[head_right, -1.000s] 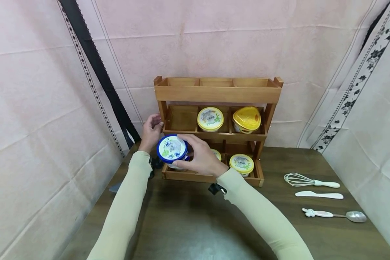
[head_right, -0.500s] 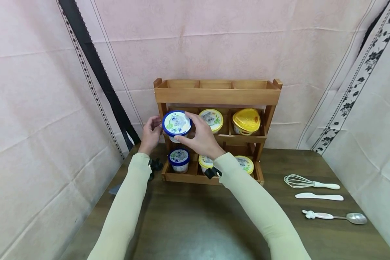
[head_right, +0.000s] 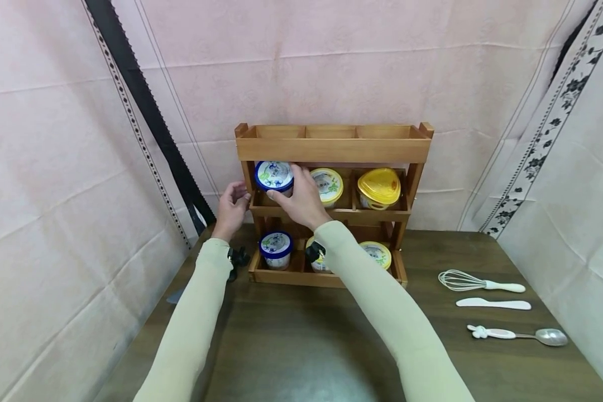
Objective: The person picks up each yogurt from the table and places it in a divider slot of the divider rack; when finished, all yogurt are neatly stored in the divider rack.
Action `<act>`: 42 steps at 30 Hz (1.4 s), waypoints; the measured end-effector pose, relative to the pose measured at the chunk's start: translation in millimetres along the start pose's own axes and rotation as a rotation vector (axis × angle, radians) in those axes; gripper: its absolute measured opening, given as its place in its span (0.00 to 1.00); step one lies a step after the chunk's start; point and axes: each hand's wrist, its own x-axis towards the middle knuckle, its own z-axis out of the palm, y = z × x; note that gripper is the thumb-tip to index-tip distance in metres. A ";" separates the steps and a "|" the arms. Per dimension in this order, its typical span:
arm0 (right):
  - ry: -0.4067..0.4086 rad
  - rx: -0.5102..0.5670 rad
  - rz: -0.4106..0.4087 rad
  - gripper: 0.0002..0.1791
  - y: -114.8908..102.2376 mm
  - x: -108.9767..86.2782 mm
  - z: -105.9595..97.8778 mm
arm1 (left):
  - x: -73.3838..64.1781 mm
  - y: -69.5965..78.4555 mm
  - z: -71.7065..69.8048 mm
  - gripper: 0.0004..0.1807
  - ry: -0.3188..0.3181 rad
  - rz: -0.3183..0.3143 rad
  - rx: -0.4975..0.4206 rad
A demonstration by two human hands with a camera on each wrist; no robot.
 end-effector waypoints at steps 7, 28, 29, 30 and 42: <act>-0.016 -0.095 0.006 0.51 2.3 1.8 14.1 | -0.4 -0.5 -0.2 0.19 0.002 -0.004 0.015; -0.001 -0.178 -0.021 0.43 12.1 -19.3 35.6 | -3.3 -3.2 3.8 0.19 0.002 0.000 0.059; -0.008 -0.176 -0.022 0.44 10.9 -20.5 35.0 | -3.4 -2.4 3.3 0.19 0.002 -0.001 0.057; -0.013 -0.177 -0.024 0.44 9.7 -21.5 34.0 | -3.4 -1.5 2.8 0.18 0.002 -0.002 0.056; -0.047 -0.042 -0.033 0.44 -2.3 -46.6 3.3 | -6.4 0.5 3.4 0.18 0.026 -0.015 0.059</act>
